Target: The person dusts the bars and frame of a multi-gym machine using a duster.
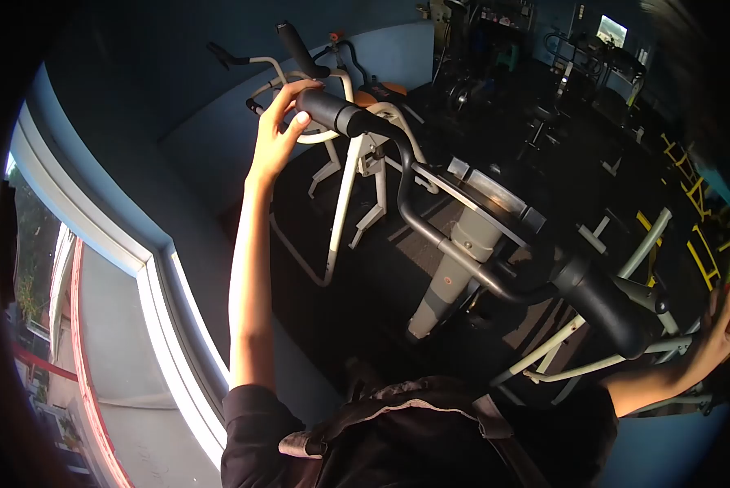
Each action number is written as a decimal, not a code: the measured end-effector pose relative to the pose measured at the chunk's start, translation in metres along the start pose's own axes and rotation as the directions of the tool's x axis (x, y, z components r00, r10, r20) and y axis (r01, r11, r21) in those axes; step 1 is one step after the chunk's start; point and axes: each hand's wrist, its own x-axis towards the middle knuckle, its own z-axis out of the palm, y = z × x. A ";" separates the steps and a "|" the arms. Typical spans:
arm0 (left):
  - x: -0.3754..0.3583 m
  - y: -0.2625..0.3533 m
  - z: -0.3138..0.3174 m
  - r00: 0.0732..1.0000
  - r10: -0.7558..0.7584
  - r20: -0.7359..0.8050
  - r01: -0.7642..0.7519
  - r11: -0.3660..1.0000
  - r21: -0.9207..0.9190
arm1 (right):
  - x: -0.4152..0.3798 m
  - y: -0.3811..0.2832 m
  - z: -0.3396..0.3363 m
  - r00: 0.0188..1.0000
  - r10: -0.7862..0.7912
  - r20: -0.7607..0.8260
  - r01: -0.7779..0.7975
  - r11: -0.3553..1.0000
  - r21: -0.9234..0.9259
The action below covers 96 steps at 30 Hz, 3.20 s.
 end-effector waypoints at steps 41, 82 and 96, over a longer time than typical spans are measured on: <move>0.061 -0.104 0.049 0.791 0.604 0.094 -0.231 0.438 -0.869 | -0.340 -0.124 0.334 0.512 -0.016 -0.859 -0.087 0.994 -0.071; 0.048 -0.141 0.082 0.755 0.617 0.221 0.032 0.302 -0.953 | -0.542 -0.094 0.597 0.339 0.737 -0.585 -0.678 0.622 0.392; 0.048 -0.139 0.084 0.762 0.612 0.214 0.029 0.298 -0.954 | -0.477 -0.054 0.542 0.367 0.724 -0.583 -0.552 0.674 0.490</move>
